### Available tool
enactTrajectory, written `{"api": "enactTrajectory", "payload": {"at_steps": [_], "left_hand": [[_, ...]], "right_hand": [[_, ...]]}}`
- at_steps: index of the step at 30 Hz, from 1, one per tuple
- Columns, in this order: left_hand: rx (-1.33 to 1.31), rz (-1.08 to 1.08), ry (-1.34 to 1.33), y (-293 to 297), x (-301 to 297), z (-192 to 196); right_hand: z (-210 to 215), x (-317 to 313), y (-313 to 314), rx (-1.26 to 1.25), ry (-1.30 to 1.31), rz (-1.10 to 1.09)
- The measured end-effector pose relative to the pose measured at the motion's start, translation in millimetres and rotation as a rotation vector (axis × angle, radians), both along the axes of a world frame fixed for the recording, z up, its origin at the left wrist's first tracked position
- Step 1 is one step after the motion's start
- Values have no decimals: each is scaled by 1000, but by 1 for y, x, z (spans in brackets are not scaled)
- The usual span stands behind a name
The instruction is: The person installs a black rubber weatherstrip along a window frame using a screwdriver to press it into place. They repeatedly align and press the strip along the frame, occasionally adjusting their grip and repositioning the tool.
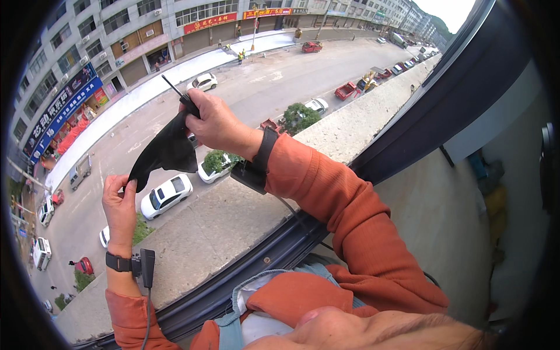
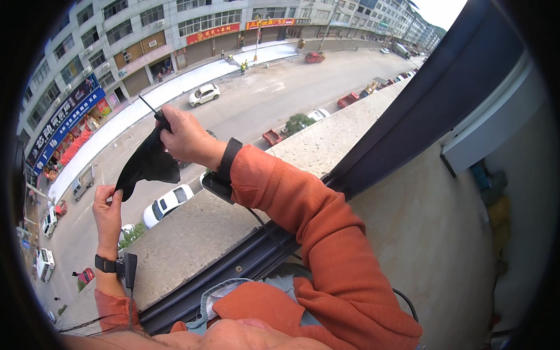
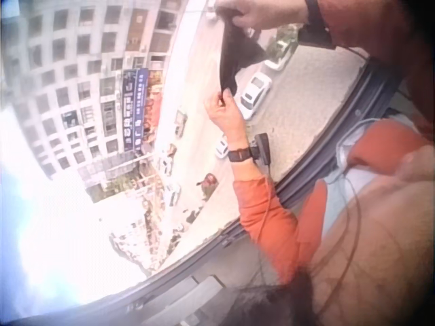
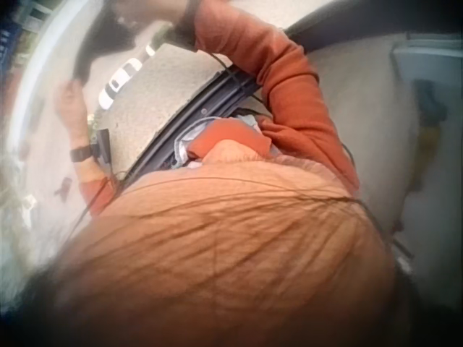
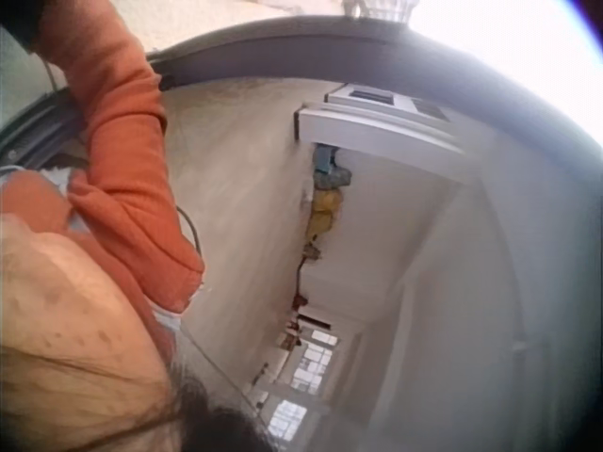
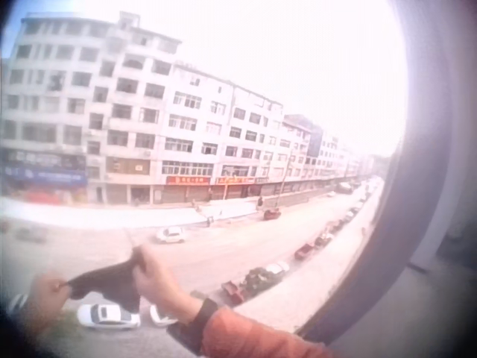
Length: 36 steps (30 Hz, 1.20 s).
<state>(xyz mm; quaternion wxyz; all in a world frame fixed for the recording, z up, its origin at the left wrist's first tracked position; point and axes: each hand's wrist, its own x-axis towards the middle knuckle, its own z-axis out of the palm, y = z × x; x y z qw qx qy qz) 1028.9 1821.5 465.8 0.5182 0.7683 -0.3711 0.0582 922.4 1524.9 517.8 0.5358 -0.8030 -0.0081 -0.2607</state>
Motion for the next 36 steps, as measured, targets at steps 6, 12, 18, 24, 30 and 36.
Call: {"api": "enactTrajectory", "payload": {"at_steps": [6,12,18,24,30,36], "left_hand": [[108,13,-54,-2,0,-3],[176,87,-82,-4,-9,9],[114,48,-133,-9,-10,13],[113,-69,100,-16,-24,12],[275,-251,259,-25,-42,27],[160,-207,-52,-2,-65,51]], "right_hand": [[1,5,-3,-184,-72,-84],[9,-5,0,-327,-79,-107],[19,-13,8,-464,-92,-142],[21,-17,17,-583,-171,-150],[34,-26,35,-596,-239,-115],[60,-30,86,-372,-332,179]]}}
